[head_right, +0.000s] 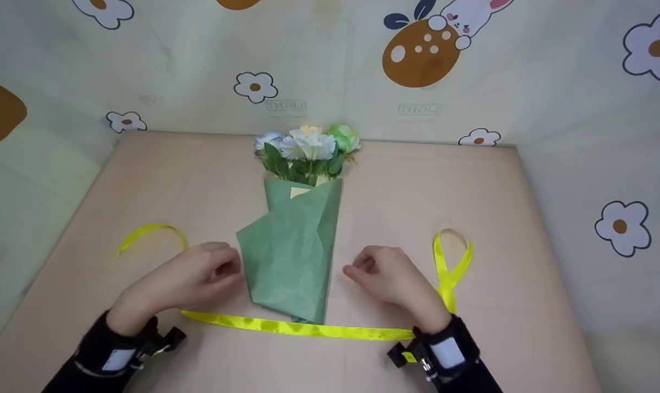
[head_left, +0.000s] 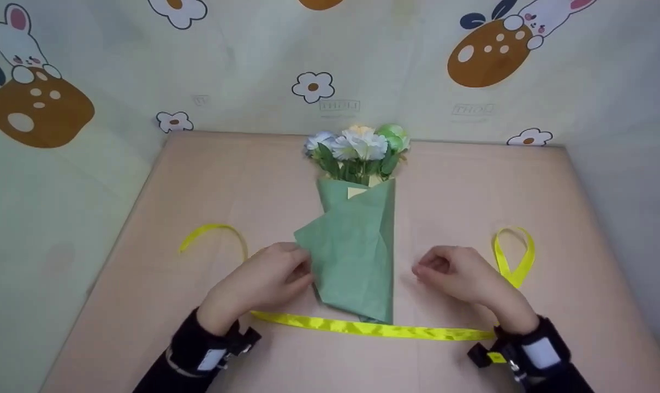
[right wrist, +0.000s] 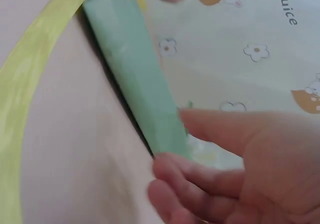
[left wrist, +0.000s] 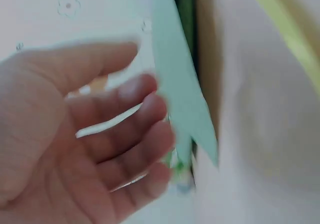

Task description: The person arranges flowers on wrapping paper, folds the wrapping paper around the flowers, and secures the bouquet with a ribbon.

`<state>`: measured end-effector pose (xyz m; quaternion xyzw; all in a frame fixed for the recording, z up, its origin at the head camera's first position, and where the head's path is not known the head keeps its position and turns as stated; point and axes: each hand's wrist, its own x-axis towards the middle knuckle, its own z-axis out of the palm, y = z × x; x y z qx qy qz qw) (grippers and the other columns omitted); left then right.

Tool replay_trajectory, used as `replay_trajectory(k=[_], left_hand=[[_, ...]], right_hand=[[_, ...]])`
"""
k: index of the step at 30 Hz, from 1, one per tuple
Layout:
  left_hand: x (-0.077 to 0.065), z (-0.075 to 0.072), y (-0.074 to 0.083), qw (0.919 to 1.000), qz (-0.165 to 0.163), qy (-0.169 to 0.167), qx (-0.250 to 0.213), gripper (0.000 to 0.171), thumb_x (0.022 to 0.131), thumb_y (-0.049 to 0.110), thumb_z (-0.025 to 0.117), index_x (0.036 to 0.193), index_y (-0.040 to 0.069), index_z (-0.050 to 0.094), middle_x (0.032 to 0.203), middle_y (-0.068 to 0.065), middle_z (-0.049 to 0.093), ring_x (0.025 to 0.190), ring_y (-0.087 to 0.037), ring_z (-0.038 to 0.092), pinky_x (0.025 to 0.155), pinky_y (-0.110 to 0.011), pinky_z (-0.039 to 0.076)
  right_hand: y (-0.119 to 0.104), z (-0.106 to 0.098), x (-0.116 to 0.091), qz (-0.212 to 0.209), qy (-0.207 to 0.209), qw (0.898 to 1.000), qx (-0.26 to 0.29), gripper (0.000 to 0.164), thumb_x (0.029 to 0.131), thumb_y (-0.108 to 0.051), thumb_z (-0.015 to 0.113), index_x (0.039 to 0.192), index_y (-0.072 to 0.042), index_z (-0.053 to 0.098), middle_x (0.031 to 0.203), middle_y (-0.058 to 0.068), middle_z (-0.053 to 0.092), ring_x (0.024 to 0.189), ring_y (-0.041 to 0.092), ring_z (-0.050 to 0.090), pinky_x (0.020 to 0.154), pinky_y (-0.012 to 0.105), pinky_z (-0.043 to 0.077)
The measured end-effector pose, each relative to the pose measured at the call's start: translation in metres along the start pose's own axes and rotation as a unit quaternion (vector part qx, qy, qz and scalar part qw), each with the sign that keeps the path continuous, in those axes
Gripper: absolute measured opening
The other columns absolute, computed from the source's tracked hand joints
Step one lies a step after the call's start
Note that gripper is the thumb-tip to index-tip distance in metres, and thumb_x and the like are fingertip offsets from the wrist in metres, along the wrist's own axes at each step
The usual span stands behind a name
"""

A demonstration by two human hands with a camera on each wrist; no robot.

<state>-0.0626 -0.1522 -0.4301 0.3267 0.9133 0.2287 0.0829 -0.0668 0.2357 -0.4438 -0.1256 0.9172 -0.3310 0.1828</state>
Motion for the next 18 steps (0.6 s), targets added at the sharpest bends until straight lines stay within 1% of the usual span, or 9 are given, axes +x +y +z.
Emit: replay_trajectory(k=[2,5,8,11,14,16,18], left_hand=[[0.014,0.003,0.006,0.9996,0.007,0.022,-0.014,0.015,0.104,0.021,0.074,0.094,0.011,0.067,0.078,0.004,0.058,0.072,-0.013,0.054,0.066,-0.029,0.051],[0.037,0.012,0.008,0.9984,0.023,0.036,-0.037,0.016,0.106,0.022,0.073,0.109,0.007,0.071,0.079,0.003,0.061,0.069,-0.012,0.056,0.064,-0.03,0.052],[0.054,0.023,0.005,0.9979,0.029,0.033,-0.049,0.025,0.107,0.024,0.073,0.122,0.005,0.072,0.08,0.002,0.063,0.068,-0.011,0.056,0.063,-0.03,0.052],[0.063,0.033,0.001,0.9981,0.017,0.021,-0.055,0.029,0.106,0.025,0.074,0.127,0.005,0.073,0.081,0.002,0.064,0.068,-0.011,0.057,0.063,-0.03,0.052],[0.067,0.038,-0.001,0.9981,-0.006,-0.001,-0.061,0.031,0.106,0.026,0.074,0.129,0.005,0.074,0.081,-0.001,0.067,0.069,-0.012,0.059,0.063,-0.031,0.054],[0.067,0.039,-0.002,0.9983,-0.018,-0.013,-0.054,0.03,0.106,0.027,0.074,0.126,0.005,0.075,0.084,-0.002,0.069,0.07,-0.012,0.06,0.066,-0.031,0.054],[0.069,0.038,-0.001,0.9987,-0.02,-0.019,-0.044,0.021,0.106,0.026,0.074,0.109,0.005,0.078,0.077,-0.002,0.066,0.067,-0.012,0.058,0.064,-0.031,0.053]], right_hand=[[-0.008,0.006,0.015,0.03,0.017,0.999,0.019,0.038,0.104,-0.044,0.076,0.113,-0.007,0.077,0.099,0.002,0.075,0.087,0.019,0.066,0.077,0.034,0.057],[-0.017,0.01,0.035,0.064,0.021,0.997,0.023,0.054,0.103,-0.049,0.075,0.123,0.0,0.072,0.105,0.009,0.075,0.091,0.023,0.067,0.079,0.038,0.057],[-0.024,0.014,0.046,0.077,0.009,0.997,0.024,0.063,0.102,-0.05,0.076,0.128,0.006,0.066,0.106,0.012,0.074,0.09,0.024,0.068,0.078,0.038,0.058],[-0.029,0.02,0.05,0.086,0.002,0.995,0.046,0.063,0.1,-0.049,0.079,0.128,0.006,0.065,0.096,0.01,0.074,0.082,0.022,0.069,0.072,0.035,0.056],[-0.03,0.027,0.052,0.091,0.001,0.993,0.074,0.063,0.099,-0.046,0.082,0.13,0.006,0.062,0.082,0.008,0.073,0.071,0.02,0.069,0.066,0.032,0.053],[-0.031,0.03,0.052,0.091,0.003,0.992,0.092,0.064,0.098,-0.043,0.083,0.13,0.006,0.061,0.077,0.007,0.073,0.066,0.019,0.07,0.063,0.031,0.052],[-0.03,0.033,0.053,0.09,0.01,0.99,0.109,0.063,0.097,-0.042,0.085,0.13,0.007,0.061,0.076,0.007,0.073,0.064,0.019,0.071,0.062,0.031,0.054]])
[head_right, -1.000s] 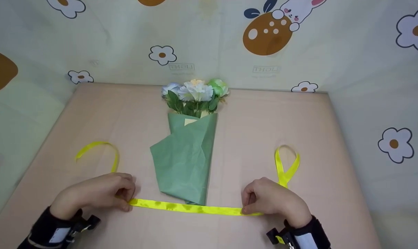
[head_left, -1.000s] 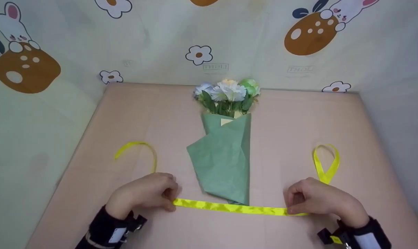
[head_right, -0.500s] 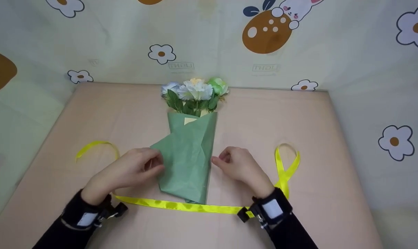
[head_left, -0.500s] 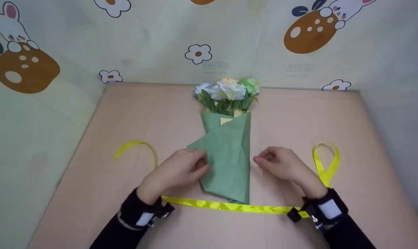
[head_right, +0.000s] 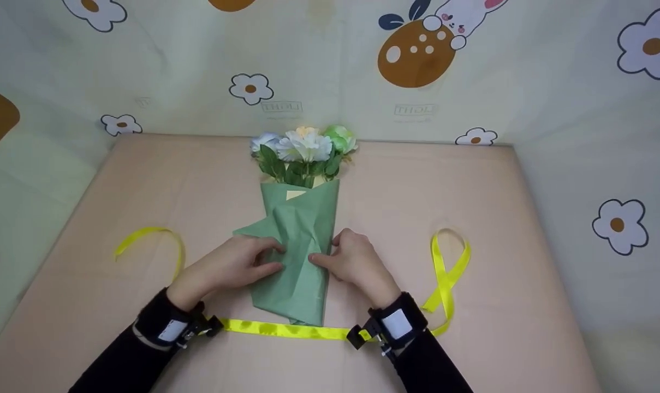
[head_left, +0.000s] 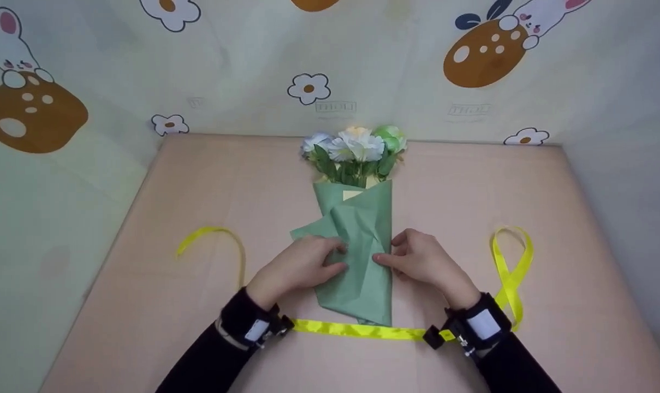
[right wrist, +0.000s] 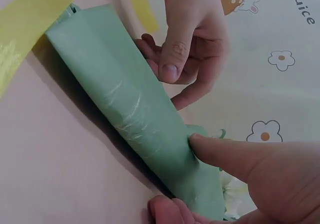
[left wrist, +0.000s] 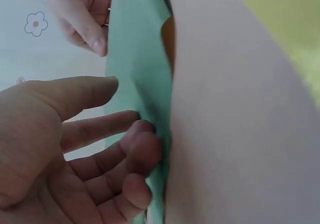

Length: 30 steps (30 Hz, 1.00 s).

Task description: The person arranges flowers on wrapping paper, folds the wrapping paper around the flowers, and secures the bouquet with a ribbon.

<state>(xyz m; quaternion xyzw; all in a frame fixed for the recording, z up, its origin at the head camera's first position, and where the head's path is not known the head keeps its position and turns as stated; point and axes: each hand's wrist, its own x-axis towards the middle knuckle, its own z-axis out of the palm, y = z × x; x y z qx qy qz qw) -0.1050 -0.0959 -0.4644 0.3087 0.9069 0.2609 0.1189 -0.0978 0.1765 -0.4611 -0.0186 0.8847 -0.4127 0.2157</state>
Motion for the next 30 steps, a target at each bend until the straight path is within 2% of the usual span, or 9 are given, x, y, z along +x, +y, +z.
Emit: replay_trajectory(k=[4,7,9,11,14,21,23,26,30], left_hand=[[-0.001,-0.005,0.002,0.9997,-0.002,0.006,0.025,0.045,0.104,0.025,0.074,0.065,0.013,0.058,0.057,0.007,0.045,0.054,-0.01,0.046,0.055,-0.029,0.042],[-0.003,-0.007,0.002,0.9985,-0.018,0.021,0.047,0.054,0.101,0.026,0.077,0.058,0.017,0.046,0.053,0.01,0.032,0.05,-0.011,0.04,0.052,-0.03,0.036],[-0.003,-0.007,0.001,0.9971,-0.026,0.039,0.06,0.039,0.1,0.027,0.08,0.07,0.011,0.061,0.059,0.006,0.047,0.057,-0.015,0.05,0.055,-0.034,0.045],[-0.002,-0.006,-0.001,0.9957,-0.035,0.049,0.07,0.028,0.1,0.031,0.081,0.101,0.003,0.075,0.078,-0.005,0.064,0.068,-0.022,0.061,0.063,-0.041,0.054],[-0.003,-0.005,-0.004,0.9944,-0.039,0.039,0.09,0.057,0.102,0.038,0.078,0.147,0.004,0.066,0.114,-0.024,0.071,0.092,-0.034,0.071,0.08,-0.053,0.061],[-0.009,-0.008,-0.006,0.9884,-0.069,-0.021,0.134,0.064,0.1,0.042,0.08,0.152,0.007,0.065,0.106,-0.021,0.076,0.101,-0.036,0.072,0.082,-0.053,0.062],[-0.01,-0.01,-0.004,0.9867,-0.075,-0.028,0.142,0.064,0.095,0.043,0.085,0.144,0.004,0.07,0.098,-0.017,0.075,0.095,-0.034,0.072,0.079,-0.052,0.062],[-0.012,-0.012,0.0,0.9852,-0.082,-0.028,0.148,0.048,0.086,0.045,0.092,0.103,0.003,0.078,0.078,-0.007,0.065,0.079,-0.029,0.066,0.069,-0.048,0.058],[-0.015,-0.014,0.007,0.9856,-0.084,-0.021,0.145,0.056,0.084,0.051,0.091,0.066,0.015,0.052,0.06,0.004,0.04,0.061,-0.02,0.048,0.058,-0.041,0.047]], right_hand=[[0.002,0.004,0.003,0.004,0.006,0.999,0.033,0.061,0.095,-0.04,0.087,0.126,0.006,0.061,0.076,0.008,0.074,0.061,0.021,0.074,0.061,0.032,0.06],[0.003,0.006,0.004,0.013,-0.006,0.997,0.075,0.061,0.094,-0.039,0.088,0.125,0.006,0.06,0.079,0.012,0.075,0.06,0.021,0.074,0.061,0.034,0.062],[0.003,0.007,0.004,0.019,-0.017,0.994,0.102,0.061,0.094,-0.038,0.088,0.124,0.007,0.06,0.086,0.014,0.075,0.062,0.022,0.074,0.061,0.036,0.064],[0.002,0.007,0.003,0.025,-0.024,0.992,0.119,0.059,0.095,-0.037,0.088,0.122,0.007,0.06,0.091,0.015,0.075,0.063,0.022,0.073,0.061,0.037,0.064],[-0.001,0.009,0.003,0.026,-0.023,0.994,0.107,0.056,0.095,-0.038,0.088,0.117,0.005,0.062,0.09,0.015,0.075,0.063,0.023,0.074,0.06,0.036,0.064],[-0.005,0.011,0.003,0.02,-0.01,0.998,0.063,0.053,0.095,-0.047,0.086,0.106,0.001,0.067,0.083,0.012,0.077,0.061,0.023,0.077,0.058,0.035,0.063],[-0.006,0.011,0.002,0.022,-0.007,0.998,0.053,0.051,0.095,-0.047,0.086,0.101,0.001,0.069,0.082,0.012,0.076,0.06,0.023,0.076,0.057,0.034,0.062],[-0.006,0.011,0.003,0.025,-0.006,0.999,0.043,0.048,0.096,-0.046,0.086,0.097,-0.001,0.07,0.079,0.012,0.074,0.059,0.022,0.075,0.055,0.032,0.06],[-0.004,0.012,0.004,0.021,-0.009,0.999,0.047,0.049,0.094,-0.046,0.087,0.099,-0.001,0.069,0.074,0.01,0.072,0.056,0.018,0.07,0.053,0.028,0.055]])
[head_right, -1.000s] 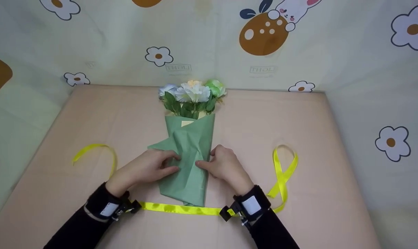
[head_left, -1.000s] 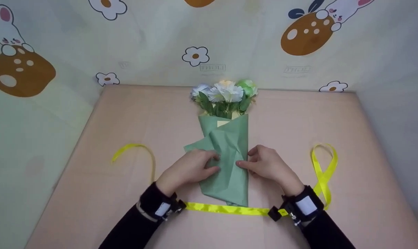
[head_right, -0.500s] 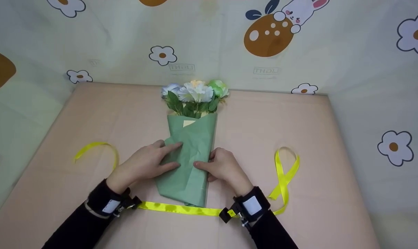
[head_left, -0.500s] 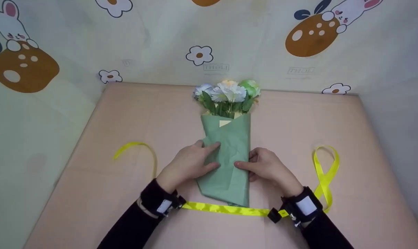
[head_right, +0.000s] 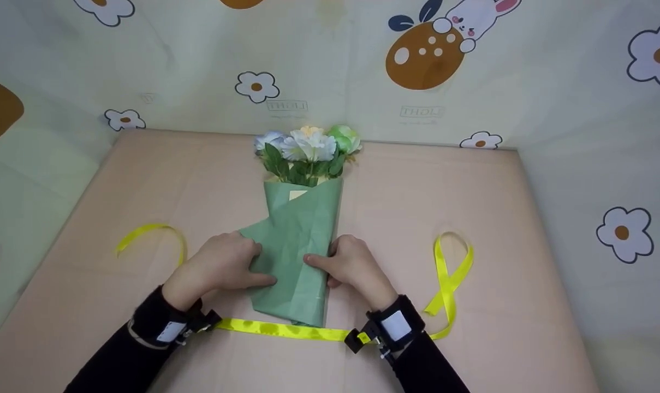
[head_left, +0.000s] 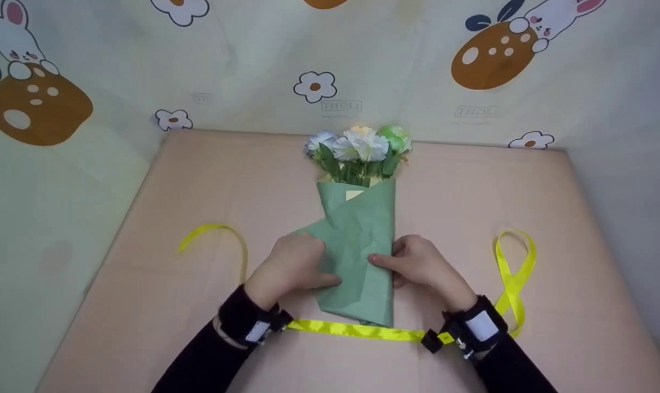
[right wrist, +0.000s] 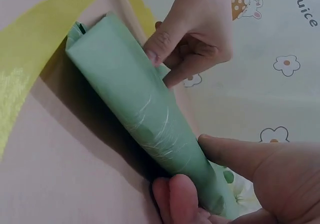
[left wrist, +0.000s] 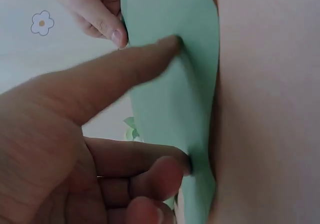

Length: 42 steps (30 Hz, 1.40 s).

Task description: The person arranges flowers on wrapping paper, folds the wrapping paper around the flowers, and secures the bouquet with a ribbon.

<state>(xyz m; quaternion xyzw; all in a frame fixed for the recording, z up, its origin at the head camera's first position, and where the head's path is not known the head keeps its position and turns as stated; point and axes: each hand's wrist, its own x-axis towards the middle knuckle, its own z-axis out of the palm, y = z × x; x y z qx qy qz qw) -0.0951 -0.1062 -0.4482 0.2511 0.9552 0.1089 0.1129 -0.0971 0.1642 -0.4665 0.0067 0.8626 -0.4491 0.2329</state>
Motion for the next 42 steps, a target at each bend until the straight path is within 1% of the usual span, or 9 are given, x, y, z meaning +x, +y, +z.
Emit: replay_trajectory(k=[4,10,15,18,23,26,31,37,42], left_hand=[[-0.001,0.0,0.002,0.9998,0.007,0.017,-0.004,0.061,0.087,0.053,0.089,0.065,0.017,0.044,0.06,0.006,0.033,0.059,-0.018,0.042,0.056,-0.038,0.042],[0.003,0.001,0.003,0.9975,0.008,0.064,-0.026,0.056,0.1,0.048,0.078,0.066,0.015,0.049,0.058,0.006,0.034,0.054,-0.016,0.044,0.052,-0.038,0.042],[0.007,0.001,0.006,0.9922,0.009,0.105,-0.066,0.048,0.104,0.045,0.076,0.111,-0.003,0.067,0.074,-0.003,0.055,0.065,-0.021,0.058,0.06,-0.042,0.054],[0.007,0.001,0.007,0.9909,0.013,0.1,-0.09,0.062,0.104,0.045,0.076,0.134,-0.007,0.06,0.081,-0.005,0.059,0.069,-0.021,0.06,0.063,-0.041,0.055],[0.004,0.001,0.01,0.9905,0.014,0.066,-0.12,0.074,0.103,0.051,0.075,0.143,-0.008,0.054,0.085,-0.01,0.064,0.071,-0.022,0.063,0.063,-0.04,0.057],[0.0,0.0,0.012,0.989,0.007,0.035,-0.144,0.095,0.099,0.057,0.077,0.156,-0.011,0.043,0.112,-0.025,0.071,0.092,-0.031,0.072,0.079,-0.046,0.062],[-0.004,-0.005,0.012,0.9812,-0.013,-0.009,-0.192,0.12,0.093,0.062,0.082,0.166,-0.014,0.024,0.152,-0.039,0.053,0.132,-0.042,0.064,0.109,-0.053,0.055],[-0.002,-0.011,0.011,0.9697,-0.054,-0.003,-0.238,0.121,0.096,0.064,0.077,0.167,-0.014,0.017,0.155,-0.039,0.051,0.138,-0.039,0.061,0.111,-0.051,0.053],[0.002,-0.011,0.009,0.9488,-0.069,0.033,-0.306,0.103,0.103,0.055,0.071,0.164,-0.014,0.025,0.145,-0.036,0.06,0.126,-0.036,0.068,0.102,-0.05,0.058]], right_hand=[[0.003,0.002,0.002,-0.006,-0.036,0.997,0.068,0.055,0.095,-0.043,0.087,0.115,0.004,0.068,0.083,0.011,0.075,0.064,0.017,0.069,0.056,0.028,0.054],[0.004,0.007,0.005,-0.003,-0.112,0.972,0.207,0.065,0.104,-0.028,0.079,0.147,0.012,0.051,0.119,0.02,0.078,0.102,0.031,0.08,0.08,0.039,0.067],[0.004,0.012,0.006,0.019,-0.123,0.952,0.278,0.068,0.105,-0.02,0.076,0.151,0.01,0.037,0.127,0.024,0.074,0.105,0.031,0.08,0.084,0.039,0.066],[0.005,0.017,0.007,0.023,-0.124,0.944,0.306,0.07,0.104,-0.018,0.075,0.153,0.008,0.032,0.129,0.024,0.073,0.105,0.028,0.079,0.086,0.038,0.066],[0.003,0.024,0.006,0.008,-0.152,0.914,0.375,0.072,0.105,-0.016,0.074,0.162,0.003,0.034,0.143,0.023,0.067,0.125,0.034,0.072,0.101,0.045,0.061],[0.001,0.028,0.004,0.009,-0.17,0.894,0.415,0.074,0.105,-0.013,0.074,0.166,-0.005,0.034,0.151,0.022,0.062,0.134,0.038,0.067,0.107,0.05,0.057],[0.0,0.032,0.002,0.014,-0.173,0.874,0.453,0.078,0.104,-0.008,0.074,0.169,-0.011,0.03,0.155,0.022,0.058,0.137,0.041,0.064,0.107,0.054,0.056],[-0.003,0.034,-0.001,0.025,-0.15,0.865,0.478,0.073,0.103,-0.008,0.076,0.164,-0.006,0.036,0.149,0.021,0.063,0.134,0.037,0.067,0.108,0.052,0.056],[-0.006,0.034,-0.002,0.021,-0.145,0.855,0.498,0.071,0.102,-0.008,0.076,0.161,-0.004,0.039,0.146,0.02,0.064,0.134,0.035,0.066,0.11,0.052,0.055]])
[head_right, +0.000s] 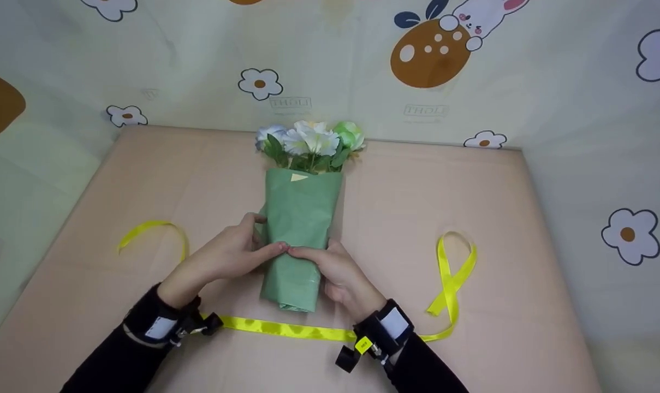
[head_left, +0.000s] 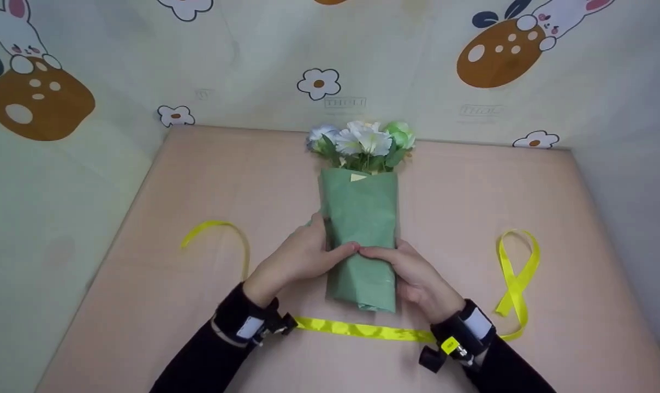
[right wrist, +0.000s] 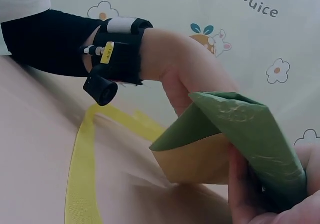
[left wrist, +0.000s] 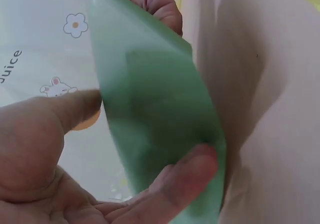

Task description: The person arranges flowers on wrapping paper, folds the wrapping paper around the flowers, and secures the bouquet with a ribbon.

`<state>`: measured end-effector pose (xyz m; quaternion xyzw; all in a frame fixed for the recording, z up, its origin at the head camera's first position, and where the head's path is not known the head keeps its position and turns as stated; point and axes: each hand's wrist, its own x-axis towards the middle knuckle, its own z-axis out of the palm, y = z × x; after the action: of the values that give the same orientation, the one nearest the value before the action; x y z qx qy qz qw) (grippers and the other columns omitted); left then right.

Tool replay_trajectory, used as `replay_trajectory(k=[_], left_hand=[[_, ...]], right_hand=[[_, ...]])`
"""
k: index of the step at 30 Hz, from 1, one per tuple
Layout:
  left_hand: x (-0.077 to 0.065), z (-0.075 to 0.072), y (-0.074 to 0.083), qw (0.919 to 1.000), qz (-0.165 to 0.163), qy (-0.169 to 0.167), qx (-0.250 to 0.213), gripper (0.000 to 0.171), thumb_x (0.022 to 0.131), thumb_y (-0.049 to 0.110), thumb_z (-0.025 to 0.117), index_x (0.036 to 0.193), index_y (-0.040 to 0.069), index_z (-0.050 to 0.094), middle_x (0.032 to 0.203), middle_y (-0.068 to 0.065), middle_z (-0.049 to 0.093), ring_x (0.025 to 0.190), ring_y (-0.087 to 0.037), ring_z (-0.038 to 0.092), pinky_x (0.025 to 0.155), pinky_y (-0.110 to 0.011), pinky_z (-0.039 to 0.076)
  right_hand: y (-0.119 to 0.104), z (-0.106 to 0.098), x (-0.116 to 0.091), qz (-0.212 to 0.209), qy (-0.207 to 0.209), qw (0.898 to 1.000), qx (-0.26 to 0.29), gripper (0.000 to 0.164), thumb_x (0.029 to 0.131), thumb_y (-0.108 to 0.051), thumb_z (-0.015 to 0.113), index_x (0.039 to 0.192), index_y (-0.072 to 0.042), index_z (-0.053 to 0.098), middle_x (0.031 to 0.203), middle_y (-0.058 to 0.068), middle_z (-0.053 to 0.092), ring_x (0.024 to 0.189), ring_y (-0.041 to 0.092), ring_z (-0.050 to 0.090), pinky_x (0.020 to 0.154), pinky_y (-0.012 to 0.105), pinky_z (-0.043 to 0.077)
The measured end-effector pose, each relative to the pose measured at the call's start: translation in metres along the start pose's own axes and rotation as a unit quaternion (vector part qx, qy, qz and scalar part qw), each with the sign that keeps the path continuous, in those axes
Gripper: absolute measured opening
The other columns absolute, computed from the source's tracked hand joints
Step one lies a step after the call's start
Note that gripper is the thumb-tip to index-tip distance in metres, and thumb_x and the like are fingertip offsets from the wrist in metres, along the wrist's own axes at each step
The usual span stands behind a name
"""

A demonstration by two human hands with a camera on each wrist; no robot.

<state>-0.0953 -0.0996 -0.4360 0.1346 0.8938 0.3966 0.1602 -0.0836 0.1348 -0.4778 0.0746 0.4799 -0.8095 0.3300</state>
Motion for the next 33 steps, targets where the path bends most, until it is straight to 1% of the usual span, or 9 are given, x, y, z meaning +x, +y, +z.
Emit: replay_trajectory(k=[3,7,13,16,19,23,26,30,33], left_hand=[[0.002,0.0,-0.002,0.9986,-0.016,-0.005,-0.05,0.087,0.105,0.049,0.07,0.158,-0.012,0.037,0.113,-0.026,0.075,0.095,-0.036,0.077,0.078,-0.043,0.063],[0.008,0.003,-0.005,0.9884,-0.046,-0.028,-0.142,0.066,0.108,0.037,0.071,0.149,-0.008,0.047,0.078,-0.011,0.073,0.065,-0.034,0.076,0.059,-0.039,0.062],[0.018,0.008,-0.01,0.9547,-0.061,-0.048,-0.287,0.05,0.109,0.015,0.066,0.146,-0.013,0.049,0.097,-0.019,0.08,0.07,-0.025,0.078,0.071,-0.046,0.067],[0.021,0.01,-0.011,0.9395,-0.066,-0.049,-0.332,0.046,0.108,0.008,0.064,0.144,-0.016,0.049,0.104,-0.024,0.08,0.077,-0.025,0.08,0.075,-0.044,0.067],[0.022,0.01,-0.011,0.9292,-0.076,-0.054,-0.358,0.045,0.107,0.004,0.064,0.145,-0.016,0.049,0.108,-0.026,0.079,0.085,-0.027,0.081,0.078,-0.041,0.067],[0.023,0.009,-0.011,0.9236,-0.083,-0.048,-0.371,0.043,0.107,0.002,0.064,0.144,-0.015,0.05,0.11,-0.025,0.079,0.091,-0.03,0.082,0.079,-0.039,0.067],[0.023,0.008,-0.01,0.9218,-0.079,-0.043,-0.377,0.04,0.106,-0.001,0.064,0.141,-0.015,0.051,0.109,-0.026,0.079,0.09,-0.03,0.082,0.077,-0.039,0.067],[0.024,0.009,-0.011,0.9212,-0.071,-0.041,-0.381,0.036,0.105,-0.001,0.064,0.136,-0.015,0.053,0.103,-0.025,0.08,0.084,-0.026,0.081,0.074,-0.039,0.067],[0.025,0.011,-0.013,0.9215,-0.082,-0.035,-0.378,0.031,0.106,0.004,0.065,0.131,-0.014,0.058,0.096,-0.022,0.08,0.079,-0.022,0.08,0.072,-0.036,0.067]], right_hand=[[-0.001,0.001,0.0,-0.002,0.001,1.0,0.006,0.071,0.102,-0.009,0.077,0.162,-0.005,0.039,0.148,0.019,0.063,0.135,0.035,0.065,0.111,0.052,0.055],[-0.001,0.001,0.0,-0.005,0.015,1.0,-0.005,0.072,0.1,-0.01,0.079,0.161,-0.006,0.041,0.149,0.019,0.062,0.133,0.035,0.067,0.109,0.051,0.056],[0.0,0.001,0.001,-0.016,0.037,0.997,-0.07,0.073,0.096,-0.014,0.085,0.158,-0.004,0.047,0.146,0.017,0.067,0.127,0.031,0.07,0.105,0.044,0.059],[0.0,0.002,0.001,-0.02,0.035,0.994,-0.099,0.072,0.097,-0.015,0.085,0.158,-0.004,0.049,0.145,0.016,0.068,0.126,0.031,0.071,0.105,0.043,0.059],[-0.001,0.003,0.0,-0.023,0.024,0.99,-0.136,0.074,0.098,-0.019,0.085,0.16,-0.007,0.047,0.147,0.014,0.068,0.129,0.03,0.07,0.107,0.041,0.057],[-0.007,0.002,-0.004,-0.016,0.002,0.983,-0.181,0.078,0.102,-0.029,0.082,0.165,-0.01,0.04,0.151,0.012,0.065,0.134,0.027,0.066,0.11,0.038,0.053],[-0.012,-0.001,-0.005,0.005,-0.005,0.985,-0.17,0.077,0.104,-0.031,0.078,0.163,-0.001,0.038,0.148,0.016,0.066,0.132,0.028,0.067,0.109,0.039,0.056],[-0.015,-0.007,-0.004,0.013,-0.002,0.991,-0.136,0.066,0.105,-0.019,0.077,0.154,0.011,0.045,0.139,0.021,0.071,0.123,0.029,0.073,0.101,0.04,0.061],[-0.015,-0.012,-0.002,0.006,-0.015,0.992,-0.129,0.056,0.104,-0.011,0.076,0.149,0.012,0.053,0.135,0.02,0.073,0.12,0.029,0.075,0.099,0.039,0.062]])
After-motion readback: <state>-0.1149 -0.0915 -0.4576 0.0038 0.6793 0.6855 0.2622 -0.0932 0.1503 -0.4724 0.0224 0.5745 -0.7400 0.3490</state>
